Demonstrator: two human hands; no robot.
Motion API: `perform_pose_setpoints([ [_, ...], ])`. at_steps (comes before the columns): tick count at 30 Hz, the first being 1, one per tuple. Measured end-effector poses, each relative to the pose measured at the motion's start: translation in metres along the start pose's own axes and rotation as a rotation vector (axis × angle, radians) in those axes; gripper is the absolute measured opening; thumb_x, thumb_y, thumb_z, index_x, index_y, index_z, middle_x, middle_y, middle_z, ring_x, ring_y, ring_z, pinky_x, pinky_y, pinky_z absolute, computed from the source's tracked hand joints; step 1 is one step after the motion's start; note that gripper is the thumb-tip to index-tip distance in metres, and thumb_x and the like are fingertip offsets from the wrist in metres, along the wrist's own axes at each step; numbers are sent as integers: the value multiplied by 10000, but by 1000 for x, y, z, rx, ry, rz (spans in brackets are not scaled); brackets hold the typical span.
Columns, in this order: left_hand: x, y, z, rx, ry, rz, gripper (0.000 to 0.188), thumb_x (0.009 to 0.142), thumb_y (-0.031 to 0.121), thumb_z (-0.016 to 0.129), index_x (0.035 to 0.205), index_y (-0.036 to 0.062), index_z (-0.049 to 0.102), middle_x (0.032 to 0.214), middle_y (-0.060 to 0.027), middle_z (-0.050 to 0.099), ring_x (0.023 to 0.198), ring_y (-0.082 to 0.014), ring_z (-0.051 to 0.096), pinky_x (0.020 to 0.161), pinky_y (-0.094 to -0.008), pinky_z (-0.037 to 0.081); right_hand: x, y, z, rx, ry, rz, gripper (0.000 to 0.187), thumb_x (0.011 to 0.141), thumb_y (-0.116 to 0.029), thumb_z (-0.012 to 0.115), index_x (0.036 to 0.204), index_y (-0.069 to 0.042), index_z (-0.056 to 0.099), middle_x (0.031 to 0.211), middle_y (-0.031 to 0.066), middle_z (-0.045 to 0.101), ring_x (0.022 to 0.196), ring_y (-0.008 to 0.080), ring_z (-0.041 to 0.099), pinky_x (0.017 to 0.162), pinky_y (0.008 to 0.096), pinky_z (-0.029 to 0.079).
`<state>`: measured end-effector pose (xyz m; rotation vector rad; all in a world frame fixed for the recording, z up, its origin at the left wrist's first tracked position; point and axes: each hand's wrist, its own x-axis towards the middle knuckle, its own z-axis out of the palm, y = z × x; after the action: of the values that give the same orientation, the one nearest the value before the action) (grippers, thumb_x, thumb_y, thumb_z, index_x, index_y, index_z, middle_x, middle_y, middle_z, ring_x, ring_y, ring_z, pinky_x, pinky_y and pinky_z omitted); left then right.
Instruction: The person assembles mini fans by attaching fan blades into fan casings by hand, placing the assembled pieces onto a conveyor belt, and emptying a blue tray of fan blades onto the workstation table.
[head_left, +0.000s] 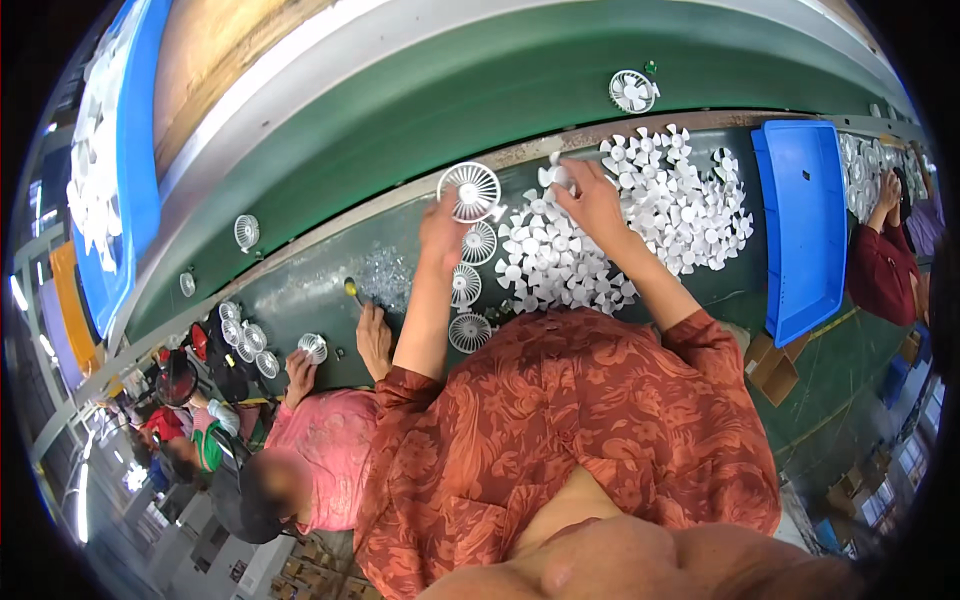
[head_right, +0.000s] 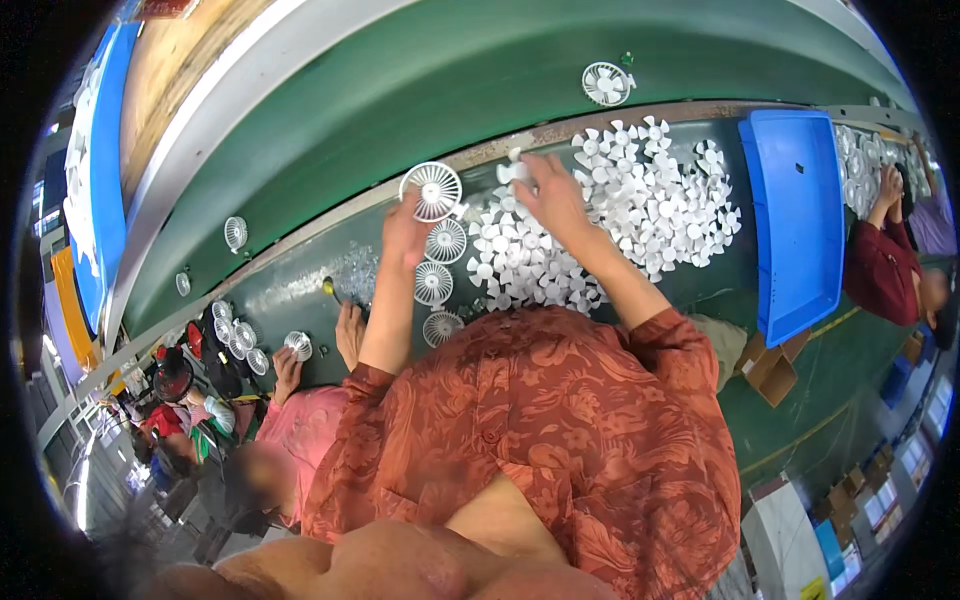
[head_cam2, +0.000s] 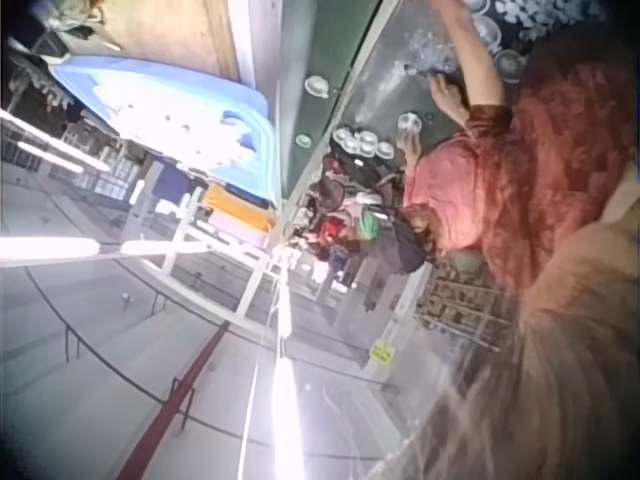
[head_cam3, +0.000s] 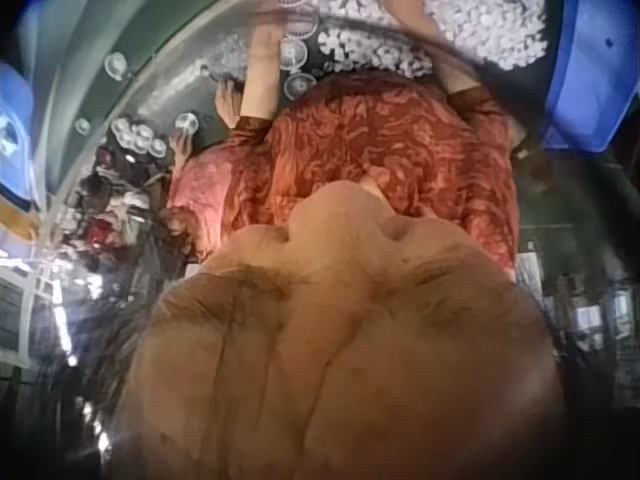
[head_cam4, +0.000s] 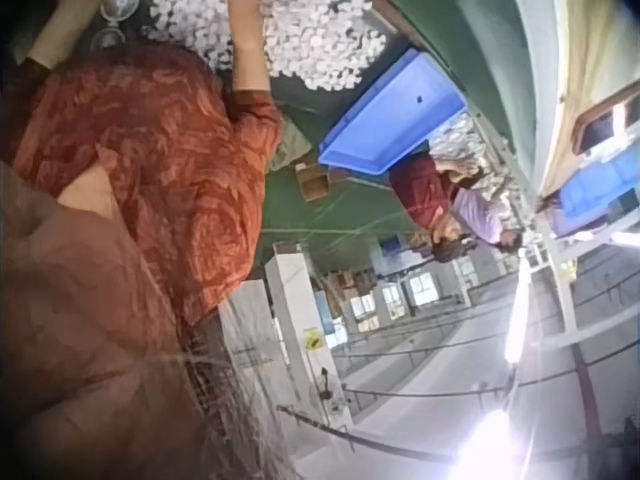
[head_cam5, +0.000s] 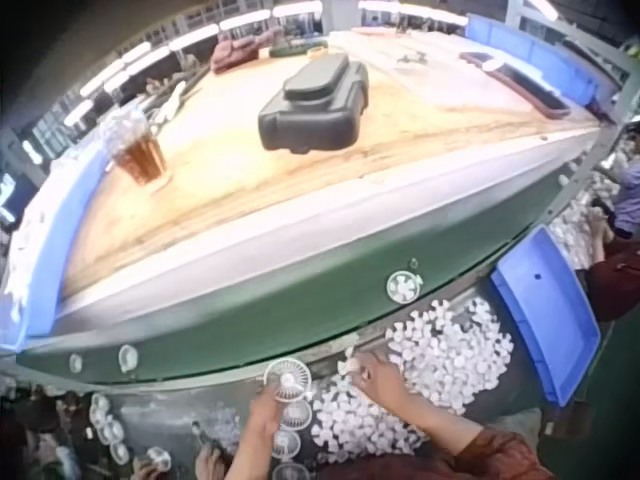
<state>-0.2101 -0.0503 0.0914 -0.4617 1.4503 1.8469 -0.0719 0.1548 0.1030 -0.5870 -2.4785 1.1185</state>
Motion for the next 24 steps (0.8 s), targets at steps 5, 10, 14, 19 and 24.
perform_pose_setpoints([
  [5, -33, -14, 35, 54, -164, 37, 515, 912, 393, 580, 1167, -48, 503, 1056, -128, 617, 914, -215, 637, 784, -362, 551, -13, -56, -15, -114, -81, -245, 326, 752, -166, 697, 1053, -71, 613, 866, 89, 562, 720, 275, 609, 585, 363, 510],
  [10, -58, -29, 50, 223, -265, 71, 330, 935, 303, 571, 1104, 19, 569, 951, -33, 616, 801, -107, 565, 674, -253, 475, -19, -62, -14, -201, -182, -253, 331, 743, -150, 690, 1056, -78, 610, 919, 81, 558, 780, 274, 608, 619, 368, 513],
  [14, -73, -31, 52, 279, -224, 204, 234, 916, 189, 606, 1055, 4, 577, 885, -13, 611, 763, -84, 538, 665, -243, 452, -26, -63, -9, -142, -165, -293, 353, 738, -135, 691, 1069, -69, 589, 916, 98, 537, 827, 278, 595, 642, 375, 510],
  [19, -76, -31, 38, 490, -207, 394, 236, 902, 144, 600, 1026, -52, 559, 855, -64, 632, 764, -102, 545, 674, -270, 462, -32, -60, -10, -46, -10, -207, 413, 741, -183, 712, 1099, -26, 578, 1017, 139, 557, 947, 330, 557, 719, 403, 495],
  [24, -83, -45, 21, 753, -299, 324, 221, 886, 144, 603, 1001, -42, 574, 809, -101, 633, 749, -112, 541, 680, -282, 460, -40, -13, 2, 405, -638, 291, 367, 727, -299, 752, 915, -2, 648, 777, 156, 637, 711, 266, 621, 681, 358, 474],
])
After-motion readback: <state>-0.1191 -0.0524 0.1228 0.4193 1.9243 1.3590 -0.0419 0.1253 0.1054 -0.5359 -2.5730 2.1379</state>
